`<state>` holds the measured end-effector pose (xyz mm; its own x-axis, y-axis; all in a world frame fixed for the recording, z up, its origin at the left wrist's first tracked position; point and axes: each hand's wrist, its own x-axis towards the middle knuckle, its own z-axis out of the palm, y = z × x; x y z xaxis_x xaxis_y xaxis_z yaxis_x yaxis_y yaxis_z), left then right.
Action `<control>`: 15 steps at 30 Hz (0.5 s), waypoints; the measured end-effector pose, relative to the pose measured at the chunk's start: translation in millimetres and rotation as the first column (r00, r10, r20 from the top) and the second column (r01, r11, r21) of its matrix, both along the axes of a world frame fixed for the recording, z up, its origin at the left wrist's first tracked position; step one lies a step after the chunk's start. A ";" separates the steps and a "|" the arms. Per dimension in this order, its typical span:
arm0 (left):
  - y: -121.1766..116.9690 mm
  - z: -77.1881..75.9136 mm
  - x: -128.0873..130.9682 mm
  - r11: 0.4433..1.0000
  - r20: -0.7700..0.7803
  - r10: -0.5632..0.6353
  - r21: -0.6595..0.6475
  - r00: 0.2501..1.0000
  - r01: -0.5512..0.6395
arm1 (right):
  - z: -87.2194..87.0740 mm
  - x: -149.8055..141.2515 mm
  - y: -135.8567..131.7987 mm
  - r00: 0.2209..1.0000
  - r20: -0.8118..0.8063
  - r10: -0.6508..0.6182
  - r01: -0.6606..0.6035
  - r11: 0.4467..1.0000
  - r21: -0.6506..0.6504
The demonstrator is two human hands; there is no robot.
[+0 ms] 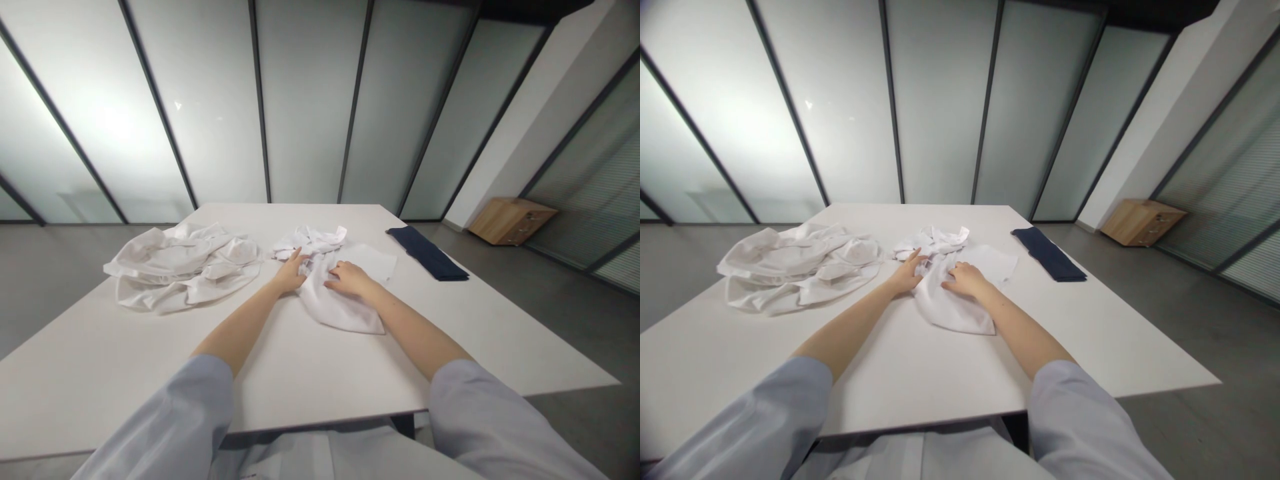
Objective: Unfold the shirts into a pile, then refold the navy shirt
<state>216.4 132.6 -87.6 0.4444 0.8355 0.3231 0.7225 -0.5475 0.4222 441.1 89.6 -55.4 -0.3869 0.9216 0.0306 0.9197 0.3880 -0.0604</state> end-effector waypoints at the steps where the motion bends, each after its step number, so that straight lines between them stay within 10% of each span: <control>1: -0.1 -0.6 0.5 1.000 -0.032 0.008 0.001 0.999 -0.008 | 2.4 -3.7 -0.7 0.998 -0.017 0.067 -0.067 0.998 -0.017; 7: 2.2 8.6 -7.8 0.939 -0.138 0.343 0.055 0.929 -0.339 | 5.4 -18.1 1.4 0.941 -0.149 0.304 -0.323 0.938 -0.123; 15: 20.5 16.8 -30.5 0.764 -0.161 0.642 0.053 0.749 -0.643 | -17.2 -23.9 11.6 0.997 -0.054 0.062 -0.071 0.980 -0.186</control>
